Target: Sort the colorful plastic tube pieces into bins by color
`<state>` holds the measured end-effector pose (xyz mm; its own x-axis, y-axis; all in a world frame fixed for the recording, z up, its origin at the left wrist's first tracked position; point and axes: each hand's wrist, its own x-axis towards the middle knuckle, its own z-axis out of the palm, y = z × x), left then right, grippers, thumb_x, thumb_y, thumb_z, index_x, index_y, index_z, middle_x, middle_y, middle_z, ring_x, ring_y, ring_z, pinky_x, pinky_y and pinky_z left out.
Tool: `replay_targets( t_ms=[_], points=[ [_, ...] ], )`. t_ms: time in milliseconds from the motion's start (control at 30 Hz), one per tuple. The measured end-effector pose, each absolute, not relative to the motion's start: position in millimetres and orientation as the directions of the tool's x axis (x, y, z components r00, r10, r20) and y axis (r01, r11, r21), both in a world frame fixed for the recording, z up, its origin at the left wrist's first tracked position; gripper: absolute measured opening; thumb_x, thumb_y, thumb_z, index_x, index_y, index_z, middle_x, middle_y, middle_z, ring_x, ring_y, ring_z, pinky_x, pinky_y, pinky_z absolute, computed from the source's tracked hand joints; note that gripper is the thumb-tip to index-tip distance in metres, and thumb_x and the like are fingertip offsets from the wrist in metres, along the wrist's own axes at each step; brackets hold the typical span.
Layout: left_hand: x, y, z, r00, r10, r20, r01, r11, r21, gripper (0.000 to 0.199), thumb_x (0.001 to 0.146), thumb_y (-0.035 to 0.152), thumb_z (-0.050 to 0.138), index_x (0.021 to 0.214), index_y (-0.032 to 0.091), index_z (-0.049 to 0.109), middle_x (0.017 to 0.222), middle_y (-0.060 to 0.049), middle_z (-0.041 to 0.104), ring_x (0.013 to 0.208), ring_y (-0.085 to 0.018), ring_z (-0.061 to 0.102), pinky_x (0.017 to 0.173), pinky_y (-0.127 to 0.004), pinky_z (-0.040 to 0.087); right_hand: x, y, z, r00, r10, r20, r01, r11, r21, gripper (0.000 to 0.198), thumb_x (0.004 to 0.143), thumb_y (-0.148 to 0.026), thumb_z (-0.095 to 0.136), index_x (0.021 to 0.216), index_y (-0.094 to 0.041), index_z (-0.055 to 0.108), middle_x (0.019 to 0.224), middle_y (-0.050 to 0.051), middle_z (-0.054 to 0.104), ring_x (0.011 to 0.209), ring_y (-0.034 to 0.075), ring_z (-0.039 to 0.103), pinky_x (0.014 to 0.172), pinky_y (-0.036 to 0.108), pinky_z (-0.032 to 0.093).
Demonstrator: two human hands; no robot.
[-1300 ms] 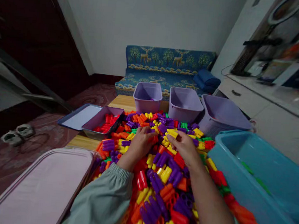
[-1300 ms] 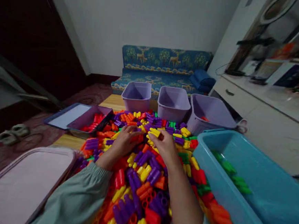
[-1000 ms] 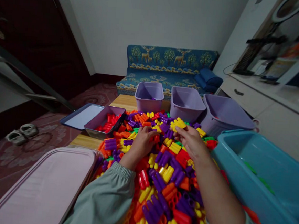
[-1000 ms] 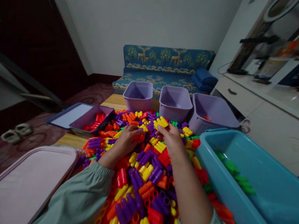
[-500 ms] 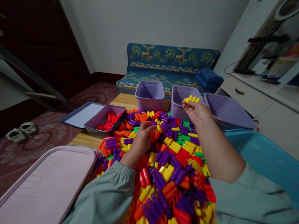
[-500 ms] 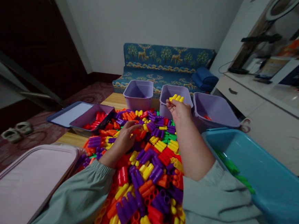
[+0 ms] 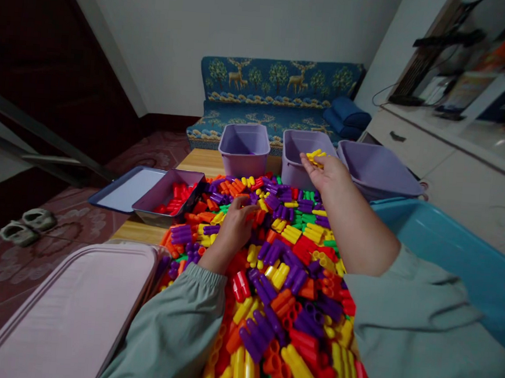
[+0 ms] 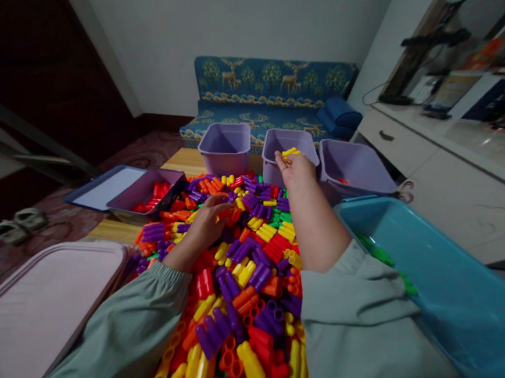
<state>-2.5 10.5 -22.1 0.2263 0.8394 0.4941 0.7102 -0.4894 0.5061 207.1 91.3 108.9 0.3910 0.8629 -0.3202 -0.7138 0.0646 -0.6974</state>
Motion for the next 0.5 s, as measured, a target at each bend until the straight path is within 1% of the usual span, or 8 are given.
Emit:
replay_targets(
  t_ms=[100, 200, 300, 367, 433, 467, 500],
  points=[
    [-2, 11, -23, 0.225, 0.840, 0.494, 0.712, -0.488, 0.506, 0.039, 0.076, 0.004, 0.054, 0.108, 0.019, 0.070, 0.130, -0.010, 0.053, 0.119, -0.024, 0.055, 0.105, -0.042, 0.047, 207, 93, 114, 0.414, 0.861, -0.295, -0.694, 0.088, -0.715, 0.027, 0.081, 0.007, 0.040, 0.084, -0.018, 0.050, 0.086, 0.000, 0.057, 0.086, 0.010, 0.062, 0.072, 0.024, 0.061],
    [-2, 10, -21, 0.233, 0.845, 0.482, 0.713, -0.485, 0.506, 0.040, 0.076, 0.004, 0.054, 0.109, 0.019, 0.070, 0.130, -0.010, 0.053, 0.119, -0.024, 0.054, 0.106, -0.043, 0.046, 207, 92, 120, 0.413, 0.861, -0.298, -0.650, 0.050, -0.758, 0.023, 0.084, 0.002, 0.042, 0.084, -0.018, 0.051, 0.087, 0.002, 0.055, 0.090, 0.011, 0.062, 0.074, 0.024, 0.060],
    [-3, 8, -18, 0.239, 0.865, 0.442, 0.725, -0.461, 0.511, 0.040, 0.075, 0.004, 0.055, 0.110, 0.018, 0.070, 0.132, -0.011, 0.052, 0.122, -0.025, 0.053, 0.106, -0.042, 0.045, 205, 85, 121, 0.381, 0.879, -0.286, -0.600, 0.000, -0.800, 0.020, 0.086, -0.001, 0.042, 0.086, -0.017, 0.053, 0.085, 0.003, 0.056, 0.087, 0.012, 0.065, 0.071, 0.023, 0.059],
    [-3, 7, -16, 0.236, 0.875, 0.423, 0.729, -0.448, 0.518, 0.041, 0.075, 0.003, 0.056, 0.110, 0.018, 0.070, 0.133, -0.011, 0.052, 0.123, -0.026, 0.053, 0.107, -0.042, 0.045, 205, 75, 117, 0.348, 0.903, -0.252, -0.558, -0.017, -0.830, 0.016, 0.085, -0.003, 0.045, 0.087, -0.016, 0.054, 0.082, 0.004, 0.059, 0.083, 0.013, 0.067, 0.070, 0.024, 0.059],
    [-3, 7, -15, 0.237, 0.876, 0.419, 0.725, -0.447, 0.524, 0.041, 0.075, 0.003, 0.057, 0.110, 0.019, 0.070, 0.133, -0.011, 0.052, 0.124, -0.026, 0.052, 0.106, -0.043, 0.046, 206, 61, 109, 0.311, 0.934, -0.173, -0.460, -0.011, -0.888, 0.012, 0.083, -0.005, 0.051, 0.087, -0.014, 0.057, 0.080, 0.005, 0.064, 0.079, 0.015, 0.069, 0.069, 0.026, 0.059],
    [-2, 7, -15, 0.239, 0.876, 0.418, 0.722, -0.449, 0.526, 0.041, 0.074, 0.003, 0.057, 0.109, 0.019, 0.071, 0.133, -0.010, 0.052, 0.124, -0.026, 0.052, 0.106, -0.043, 0.046, 208, 53, 102, 0.296, 0.949, -0.111, -0.371, 0.008, -0.928, 0.011, 0.081, -0.006, 0.055, 0.088, -0.014, 0.059, 0.080, 0.005, 0.066, 0.078, 0.015, 0.069, 0.070, 0.026, 0.058],
    [-2, 7, -15, 0.242, 0.876, 0.417, 0.721, -0.450, 0.527, 0.041, 0.074, 0.003, 0.058, 0.108, 0.020, 0.071, 0.133, -0.010, 0.053, 0.124, -0.027, 0.052, 0.106, -0.044, 0.046, 210, 45, 95, 0.281, 0.958, -0.053, -0.248, 0.019, -0.968, 0.012, 0.079, -0.008, 0.058, 0.089, -0.014, 0.061, 0.081, 0.005, 0.067, 0.077, 0.015, 0.069, 0.070, 0.027, 0.057]
  ],
)
